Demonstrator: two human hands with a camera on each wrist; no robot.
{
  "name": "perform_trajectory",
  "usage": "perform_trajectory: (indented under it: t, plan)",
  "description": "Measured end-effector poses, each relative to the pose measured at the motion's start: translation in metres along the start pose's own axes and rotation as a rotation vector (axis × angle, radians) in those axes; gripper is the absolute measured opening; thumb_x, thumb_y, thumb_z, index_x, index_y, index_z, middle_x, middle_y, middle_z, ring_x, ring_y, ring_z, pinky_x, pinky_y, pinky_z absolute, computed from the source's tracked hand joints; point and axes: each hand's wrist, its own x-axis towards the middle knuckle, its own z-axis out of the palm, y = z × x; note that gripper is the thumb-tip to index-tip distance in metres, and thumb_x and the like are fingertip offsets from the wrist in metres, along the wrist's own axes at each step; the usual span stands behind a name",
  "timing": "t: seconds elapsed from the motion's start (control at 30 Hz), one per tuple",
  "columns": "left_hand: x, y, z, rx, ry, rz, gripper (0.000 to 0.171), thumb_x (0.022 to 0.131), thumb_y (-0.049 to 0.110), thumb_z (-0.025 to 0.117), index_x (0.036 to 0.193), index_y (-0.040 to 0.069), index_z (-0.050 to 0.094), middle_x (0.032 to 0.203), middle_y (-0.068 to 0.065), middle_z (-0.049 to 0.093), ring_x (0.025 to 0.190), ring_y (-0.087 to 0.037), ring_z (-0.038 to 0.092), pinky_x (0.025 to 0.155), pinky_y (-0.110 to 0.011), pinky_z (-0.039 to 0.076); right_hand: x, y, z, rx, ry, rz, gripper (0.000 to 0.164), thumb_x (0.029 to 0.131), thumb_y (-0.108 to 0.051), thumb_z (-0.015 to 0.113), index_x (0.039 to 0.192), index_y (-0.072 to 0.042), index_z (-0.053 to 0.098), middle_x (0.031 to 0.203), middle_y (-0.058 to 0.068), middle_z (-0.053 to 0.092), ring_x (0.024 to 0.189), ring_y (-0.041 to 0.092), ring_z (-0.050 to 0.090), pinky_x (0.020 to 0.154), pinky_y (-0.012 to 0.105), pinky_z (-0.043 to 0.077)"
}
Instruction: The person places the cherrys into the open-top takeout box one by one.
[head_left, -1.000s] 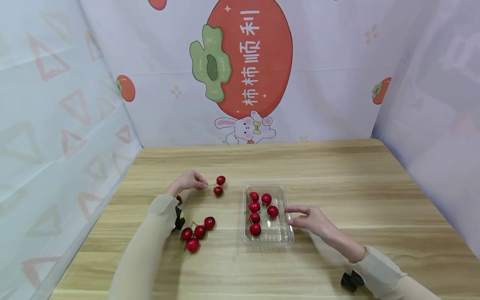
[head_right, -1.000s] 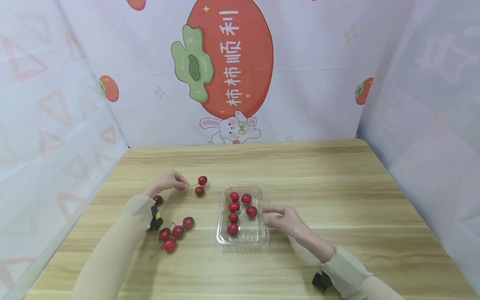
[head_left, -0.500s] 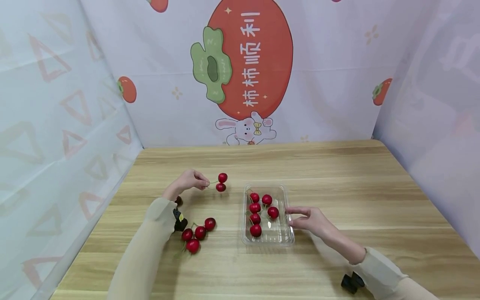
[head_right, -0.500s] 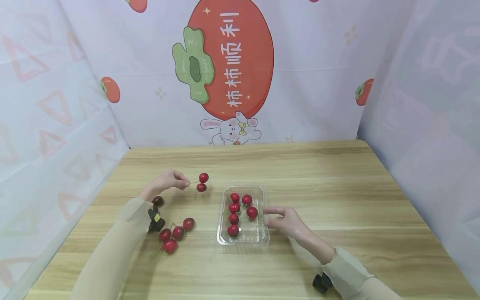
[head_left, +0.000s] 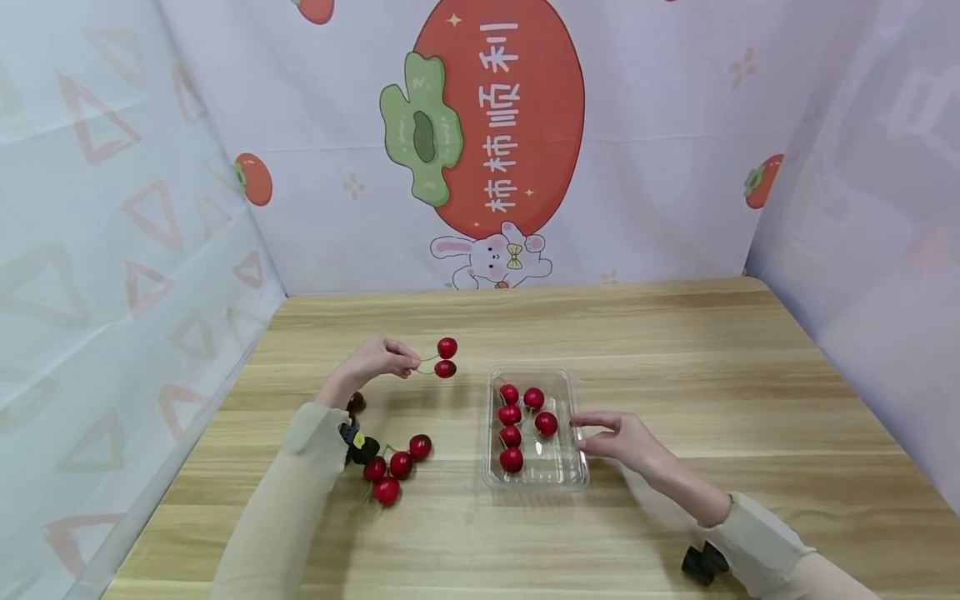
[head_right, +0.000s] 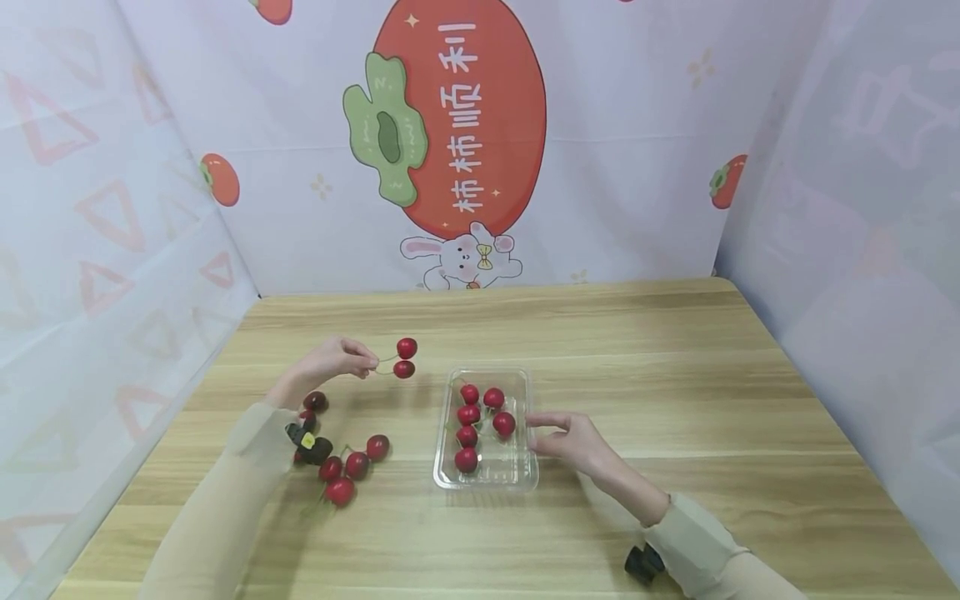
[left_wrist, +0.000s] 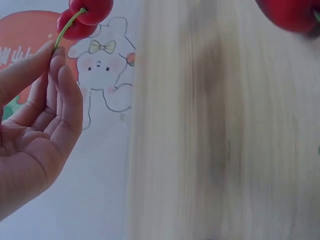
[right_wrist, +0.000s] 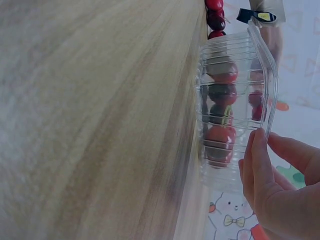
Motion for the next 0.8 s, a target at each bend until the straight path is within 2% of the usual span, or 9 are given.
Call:
perform_trajectory:
  t: [0.07,0.2,0.37,0.57,0.8]
  plan:
    - [-0.002,0.003,0.002,-0.001,-0.002,-0.003,0.029,0.083,0.012,0.061,0.101,-0.011,0.060,0.095,-0.020,0.063,0.071,-0.014,0.061,0.084,-0.044,0.045,0.000,0.000,0.000,0.005,0.000,-0.001,0.051,0.079,-0.014,0.065,0.121,0.009,0.047,0.122,0.024,0.048,0.091,0.024,0.062,0.082,0.032,0.047]
    - [-0.006,0.011,0.007,-0.022,-0.006,-0.010,0.029,0.082,0.014,0.062,0.100,-0.009,0.061,0.100,-0.025,0.061,0.071,-0.013,0.061,0.084,-0.043,0.045,0.000,0.000,0.000,0.001,0.000,-0.003,0.050,0.079,-0.013,0.065,0.120,0.009,0.048,0.122,0.025,0.048,0.091,0.024,0.061,0.081,0.032,0.047]
    - [-0.011,0.020,0.016,-0.054,-0.010,0.005,0.029,0.082,0.012,0.062,0.100,-0.011,0.060,0.094,-0.021,0.063,0.070,-0.014,0.061,0.083,-0.044,0.046,0.001,0.000,0.000,-0.006,0.002,-0.004,0.050,0.079,-0.014,0.065,0.120,0.009,0.048,0.123,0.024,0.047,0.092,0.024,0.061,0.082,0.032,0.047]
    - [-0.013,0.030,0.029,-0.077,-0.003,0.006,0.024,0.080,0.009,0.064,0.095,-0.010,0.062,0.085,-0.015,0.065,0.067,-0.013,0.060,0.075,-0.037,0.050,0.001,0.000,0.000,0.005,0.003,-0.002,0.050,0.079,-0.013,0.065,0.120,0.009,0.048,0.123,0.024,0.047,0.092,0.024,0.061,0.081,0.030,0.047]
    - [-0.016,0.040,0.046,-0.091,-0.011,0.013,0.022,0.080,0.007,0.063,0.093,-0.011,0.063,0.082,-0.016,0.065,0.064,-0.013,0.060,0.076,-0.042,0.049,0.002,0.002,0.000,0.011,0.004,-0.001,0.049,0.079,-0.012,0.065,0.119,0.010,0.048,0.123,0.024,0.047,0.094,0.024,0.060,0.082,0.031,0.047]
